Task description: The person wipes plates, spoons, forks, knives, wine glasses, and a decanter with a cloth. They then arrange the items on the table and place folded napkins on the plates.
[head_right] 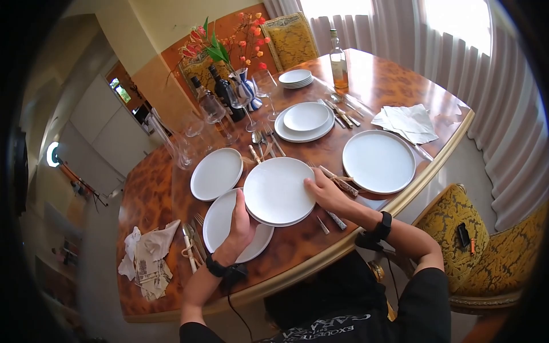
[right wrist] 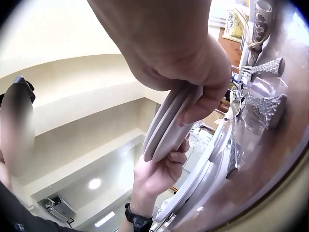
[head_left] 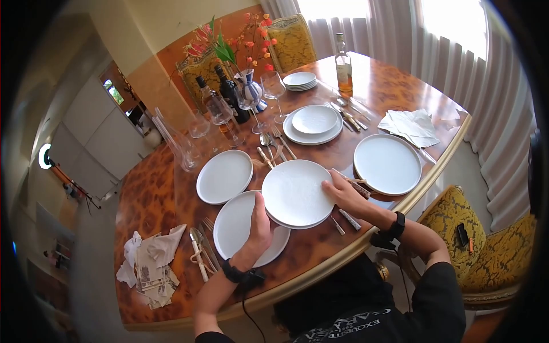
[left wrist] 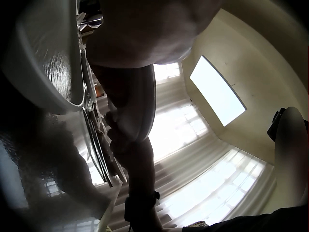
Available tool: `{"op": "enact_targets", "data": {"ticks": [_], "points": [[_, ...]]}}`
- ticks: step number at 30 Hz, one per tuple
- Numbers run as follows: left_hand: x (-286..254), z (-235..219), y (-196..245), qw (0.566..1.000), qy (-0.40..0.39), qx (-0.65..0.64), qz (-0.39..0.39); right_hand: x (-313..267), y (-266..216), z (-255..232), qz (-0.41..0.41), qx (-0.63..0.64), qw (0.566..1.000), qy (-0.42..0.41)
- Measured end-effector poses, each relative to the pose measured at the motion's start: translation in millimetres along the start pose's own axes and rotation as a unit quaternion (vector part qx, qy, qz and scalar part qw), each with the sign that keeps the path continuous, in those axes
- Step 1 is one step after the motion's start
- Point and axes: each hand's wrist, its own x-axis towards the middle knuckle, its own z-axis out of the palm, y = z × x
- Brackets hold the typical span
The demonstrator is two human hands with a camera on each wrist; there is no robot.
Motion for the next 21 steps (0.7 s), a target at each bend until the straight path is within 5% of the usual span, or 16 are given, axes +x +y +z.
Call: {"op": "enact_targets", "data": {"ticks": [7,9,10,13,15,16,17,21], "points": [[11,-19,14,0.998,0.016,0.058,0.012,23,-19,9,-0.003,-0.018,0.999,-0.028],[14,-26,21,1.000,-0.022,0.017,0.003,38,-48,-6,0.146,0.047,0.976,-0.153],[17,-31,20,1.000,-0.003,0.004,0.005,56,-43,-12,0.143,0.037,0.977,-0.154],[24,-42,21,0.999,0.012,-0.031,0.032,122,-22,-50,0.056,-0.221,0.974,-0.014],[27,-44,22,0.998,0.027,-0.042,0.046,194,52,-101,-0.101,-0.458,0.876,0.110],[28,-45,23,0.997,0.042,-0.047,0.054,192,26,-106,0.032,-0.366,0.926,0.086],[29,-46,23,0.996,0.042,-0.053,0.061,207,35,-115,0.078,-0.334,0.934,0.103],[33,-52,23,0.993,0.079,-0.061,0.054,227,23,-117,0.137,-0.341,0.927,0.078]]}}
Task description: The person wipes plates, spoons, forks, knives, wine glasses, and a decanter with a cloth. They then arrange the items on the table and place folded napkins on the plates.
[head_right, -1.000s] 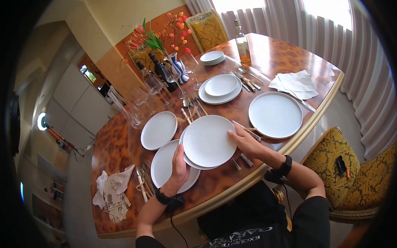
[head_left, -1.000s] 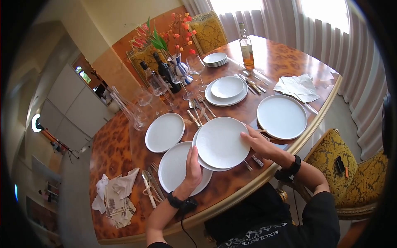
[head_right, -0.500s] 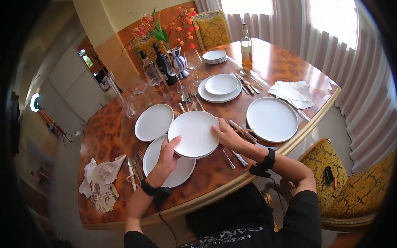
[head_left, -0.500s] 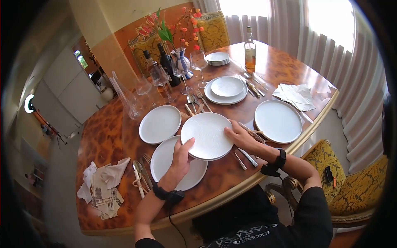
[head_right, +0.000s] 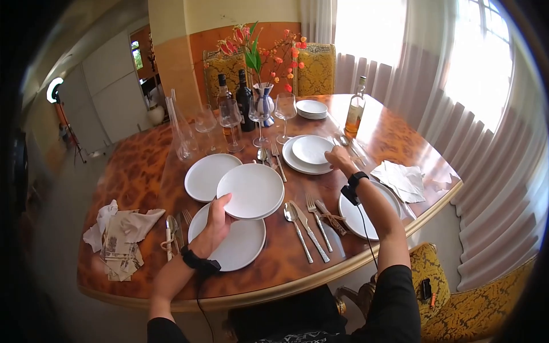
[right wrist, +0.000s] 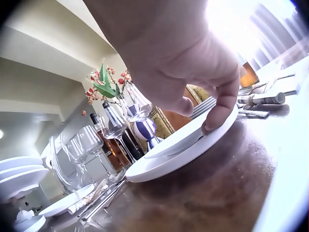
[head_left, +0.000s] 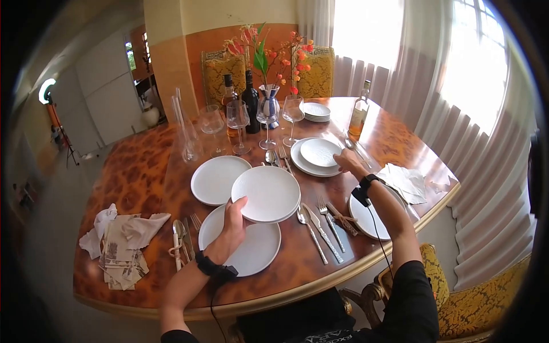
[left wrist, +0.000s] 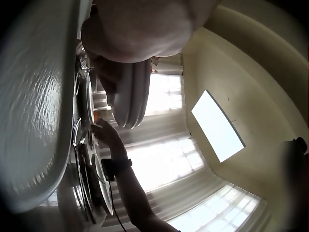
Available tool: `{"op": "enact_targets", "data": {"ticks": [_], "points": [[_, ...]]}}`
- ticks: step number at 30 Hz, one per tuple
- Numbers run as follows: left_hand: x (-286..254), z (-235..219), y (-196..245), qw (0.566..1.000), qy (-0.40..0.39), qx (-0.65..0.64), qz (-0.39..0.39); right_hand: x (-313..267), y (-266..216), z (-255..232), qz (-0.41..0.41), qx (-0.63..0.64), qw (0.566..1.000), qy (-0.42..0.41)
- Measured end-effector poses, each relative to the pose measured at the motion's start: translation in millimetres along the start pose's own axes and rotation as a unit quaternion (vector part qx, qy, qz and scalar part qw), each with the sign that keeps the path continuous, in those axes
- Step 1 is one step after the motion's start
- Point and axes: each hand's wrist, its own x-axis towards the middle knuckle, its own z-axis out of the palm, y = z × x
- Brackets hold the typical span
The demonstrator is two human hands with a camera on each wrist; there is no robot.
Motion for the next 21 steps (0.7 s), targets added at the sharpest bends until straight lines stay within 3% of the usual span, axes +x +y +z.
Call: {"op": "enact_targets", "data": {"ticks": [3,5,8,9,11,14,16,21], "points": [[1,-3,-2,1.000,0.020,0.001,-0.001,24,8,7,0.015,-0.009,1.000,0.004],[2,-5,-2,1.000,0.030,0.007,0.002,53,34,16,0.027,0.203,0.977,-0.062],[4,-8,-2,0.999,0.043,0.000,0.019,56,35,22,0.027,0.299,0.945,-0.127],[6,-9,-1,0.999,0.049,0.000,0.018,57,26,25,0.083,0.331,0.930,-0.139],[8,-12,2,0.998,0.063,-0.008,0.017,53,17,23,0.069,0.346,0.927,-0.131],[12,-13,5,0.998,0.061,-0.009,0.025,17,-14,8,0.041,0.338,0.932,-0.123],[12,-11,8,0.996,0.080,0.008,0.029,-24,-45,0,-0.020,0.349,0.929,-0.120],[10,-8,9,0.995,0.084,0.055,0.018,-116,-109,-1,-0.072,0.388,0.888,-0.236]]}}
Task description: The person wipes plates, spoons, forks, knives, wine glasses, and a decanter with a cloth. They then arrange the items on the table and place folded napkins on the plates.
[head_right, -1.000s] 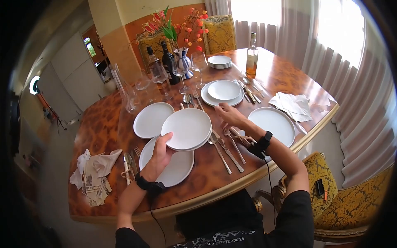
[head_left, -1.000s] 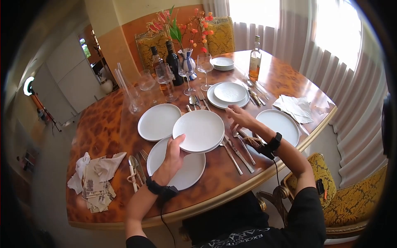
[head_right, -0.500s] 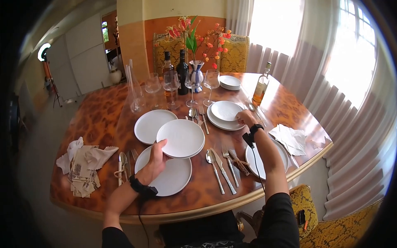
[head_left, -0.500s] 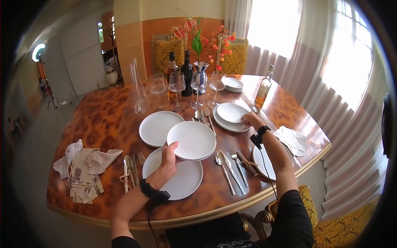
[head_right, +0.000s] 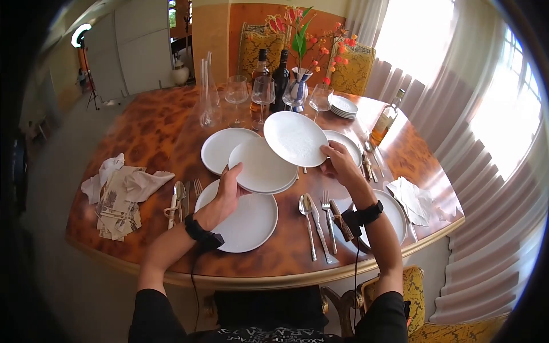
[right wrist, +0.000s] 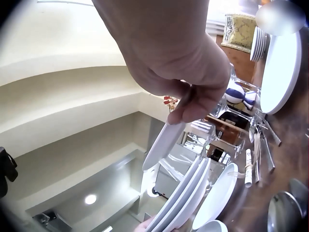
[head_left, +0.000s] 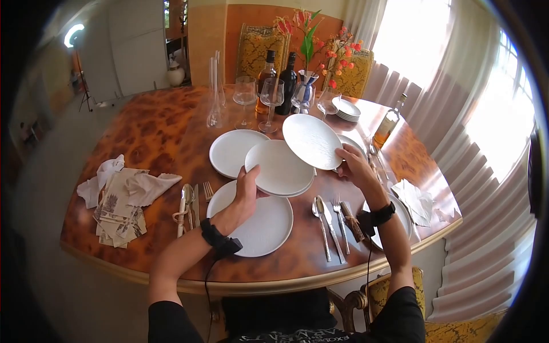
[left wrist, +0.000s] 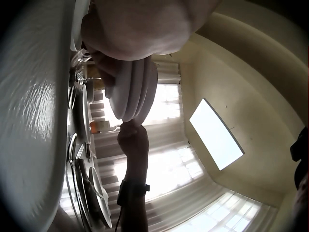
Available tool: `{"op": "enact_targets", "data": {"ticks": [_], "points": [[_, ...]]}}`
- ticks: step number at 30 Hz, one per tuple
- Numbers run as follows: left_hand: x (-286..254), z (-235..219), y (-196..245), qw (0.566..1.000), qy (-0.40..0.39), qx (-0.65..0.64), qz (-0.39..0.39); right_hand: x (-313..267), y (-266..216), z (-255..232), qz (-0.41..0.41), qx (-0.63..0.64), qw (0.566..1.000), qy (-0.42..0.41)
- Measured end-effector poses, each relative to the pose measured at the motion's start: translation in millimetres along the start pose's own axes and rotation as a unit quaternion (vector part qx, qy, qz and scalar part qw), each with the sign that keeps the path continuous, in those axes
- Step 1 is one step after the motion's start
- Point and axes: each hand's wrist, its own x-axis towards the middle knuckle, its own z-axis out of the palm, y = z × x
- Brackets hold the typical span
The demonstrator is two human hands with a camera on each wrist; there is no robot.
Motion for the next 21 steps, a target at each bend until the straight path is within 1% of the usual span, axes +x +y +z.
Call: {"op": "enact_targets", "data": {"ticks": [1,3,4,5,6,7,9,11,13,15,16,17,18,19,20,21], "points": [[-1,1,0,1.000,0.000,0.009,0.000,-1,4,11,-0.022,0.010,1.000,-0.002],[-3,1,-4,1.000,0.007,-0.010,-0.008,-13,1,29,-0.041,-0.034,0.999,-0.001],[-7,2,-2,1.000,0.005,-0.002,-0.007,-17,-1,35,-0.044,-0.026,0.999,0.001],[-12,3,-1,1.000,-0.007,-0.007,0.009,-23,-2,40,-0.053,-0.040,0.998,-0.006],[-17,5,0,0.999,-0.020,-0.013,0.023,-27,-1,44,-0.060,-0.053,0.997,-0.011],[-22,8,3,0.999,-0.028,-0.003,0.020,-30,0,47,-0.061,-0.044,0.997,-0.002],[-29,11,9,1.000,-0.015,-0.005,0.018,-35,2,48,-0.081,-0.068,0.994,-0.025],[-31,9,6,0.997,-0.050,-0.037,0.053,-43,3,51,-0.095,-0.085,0.991,-0.037],[-34,5,5,0.997,-0.047,-0.040,0.055,-48,9,53,-0.110,-0.068,0.990,-0.050],[-44,6,4,0.997,-0.040,-0.028,0.062,-53,14,57,-0.121,-0.068,0.990,-0.028],[-49,9,4,0.998,-0.010,-0.034,0.057,-59,14,57,-0.113,-0.075,0.990,-0.029],[-53,10,4,0.998,-0.012,-0.026,0.050,-55,25,58,-0.109,-0.067,0.992,-0.024],[-58,11,2,0.998,-0.002,-0.027,0.053,-54,29,64,-0.175,-0.126,0.976,0.013],[-63,13,1,0.998,0.008,-0.030,0.056,-55,34,66,-0.239,-0.186,0.952,0.050],[-68,16,1,0.998,0.016,-0.024,0.061,-60,40,64,-0.184,-0.228,0.955,0.048],[-70,17,0,0.998,0.018,-0.022,0.056,-62,49,67,-0.180,-0.225,0.956,0.048]]}}
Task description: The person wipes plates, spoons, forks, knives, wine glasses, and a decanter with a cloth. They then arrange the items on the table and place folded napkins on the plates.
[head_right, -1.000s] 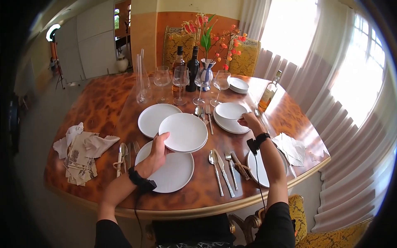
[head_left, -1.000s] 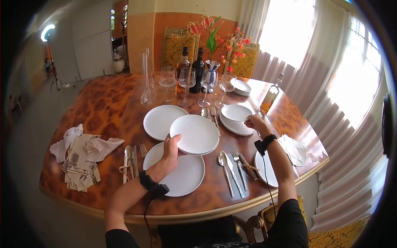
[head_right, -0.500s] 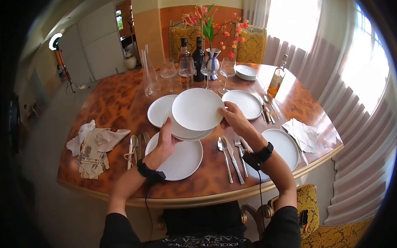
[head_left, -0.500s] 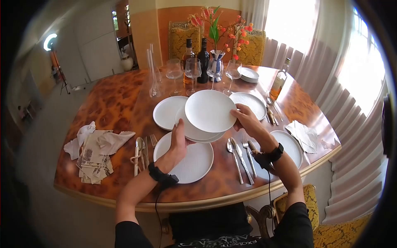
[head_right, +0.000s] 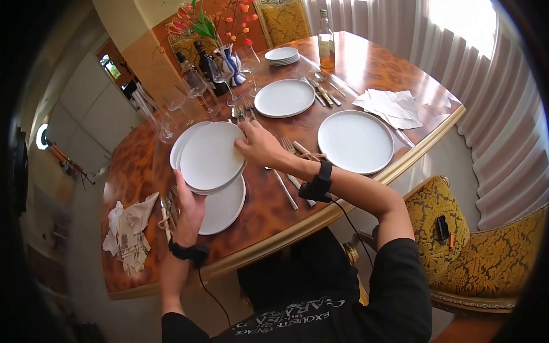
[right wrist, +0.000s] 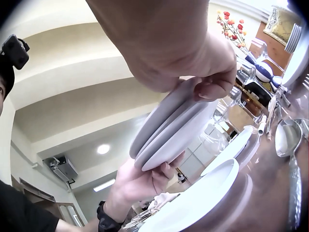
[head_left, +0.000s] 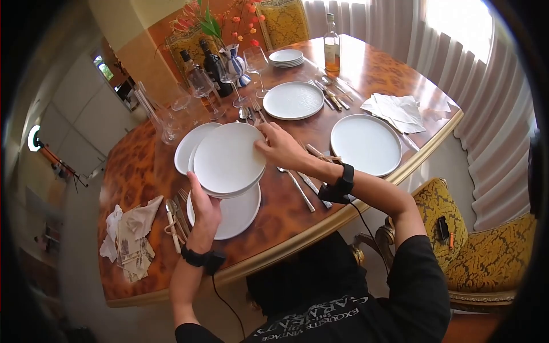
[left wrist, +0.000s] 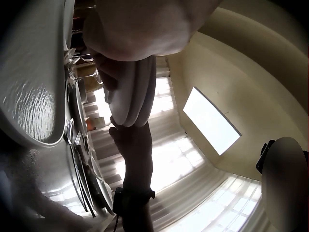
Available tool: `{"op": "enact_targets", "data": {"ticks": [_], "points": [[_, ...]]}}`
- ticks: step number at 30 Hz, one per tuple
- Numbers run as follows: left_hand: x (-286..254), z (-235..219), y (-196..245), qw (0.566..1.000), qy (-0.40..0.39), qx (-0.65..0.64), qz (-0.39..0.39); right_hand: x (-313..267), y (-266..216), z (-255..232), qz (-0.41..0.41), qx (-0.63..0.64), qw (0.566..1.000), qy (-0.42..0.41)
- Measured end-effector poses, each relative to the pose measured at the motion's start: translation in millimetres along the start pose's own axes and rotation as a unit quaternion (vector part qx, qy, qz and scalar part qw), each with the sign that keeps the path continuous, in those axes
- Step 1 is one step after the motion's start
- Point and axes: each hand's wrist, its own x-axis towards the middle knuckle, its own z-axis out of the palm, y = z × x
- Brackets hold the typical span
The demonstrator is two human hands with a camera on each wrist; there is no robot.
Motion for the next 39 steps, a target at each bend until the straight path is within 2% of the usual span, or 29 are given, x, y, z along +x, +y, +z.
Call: {"op": "enact_targets", "data": {"ticks": [2,4,5,6,7,10,11,14,15,18,19,22,24,25,27,30,32,34,37,39], "points": [[-3,-1,-2,1.000,-0.017,-0.005,0.019,-3,21,17,-0.074,-0.024,0.992,0.100],[-5,-3,-5,1.000,-0.014,0.001,0.006,-4,18,19,-0.082,-0.004,0.992,0.095],[-5,-4,-6,1.000,-0.014,0.005,-0.005,-8,18,16,0.004,0.182,0.983,-0.002],[-5,-4,-6,1.000,-0.006,0.002,-0.004,-11,13,12,0.093,0.356,0.924,-0.102],[-4,-2,-7,0.999,-0.035,0.007,-0.011,-10,17,12,0.145,0.364,0.914,-0.106],[-2,-3,-6,0.996,-0.084,0.015,-0.033,-23,8,14,0.147,0.400,0.904,-0.045],[-12,10,5,0.995,-0.085,0.041,-0.031,-24,11,15,0.160,0.388,0.906,-0.050],[-9,9,8,0.989,-0.102,0.076,-0.074,-32,10,13,0.182,0.364,0.912,-0.050],[-4,6,5,0.989,-0.110,0.088,-0.054,-32,13,14,0.187,0.358,0.913,-0.047],[1,3,0,0.983,-0.027,0.180,-0.004,-37,-2,11,0.196,0.355,0.913,-0.048],[2,0,1,0.983,-0.024,0.179,-0.004,-37,-7,11,0.196,0.355,0.913,-0.051],[6,-7,4,0.982,-0.050,0.178,-0.025,-37,-12,11,0.199,0.362,0.909,-0.051],[7,-10,3,0.987,-0.094,0.127,0.032,-36,-10,10,0.235,0.396,0.884,-0.082],[7,-13,3,0.989,-0.090,0.117,0.026,-36,-11,11,0.234,0.397,0.884,-0.078],[6,-18,4,0.988,-0.086,0.126,0.021,-37,-13,6,0.269,0.397,0.867,-0.134],[-2,-13,6,0.989,-0.100,0.110,-0.020,-50,-21,3,0.235,0.410,0.872,-0.126],[-7,-8,5,0.988,-0.096,0.115,-0.018,-58,-23,0,0.227,0.423,0.868,-0.125],[-10,-2,6,0.986,-0.107,0.123,-0.041,-62,-8,0,0.234,0.404,0.876,-0.120],[-9,4,-3,0.983,-0.114,0.124,-0.068,-71,-5,-14,0.249,0.313,0.904,-0.150],[-8,7,-10,0.982,-0.119,0.126,-0.073,-76,-3,-22,0.255,0.287,0.908,-0.169]]}}
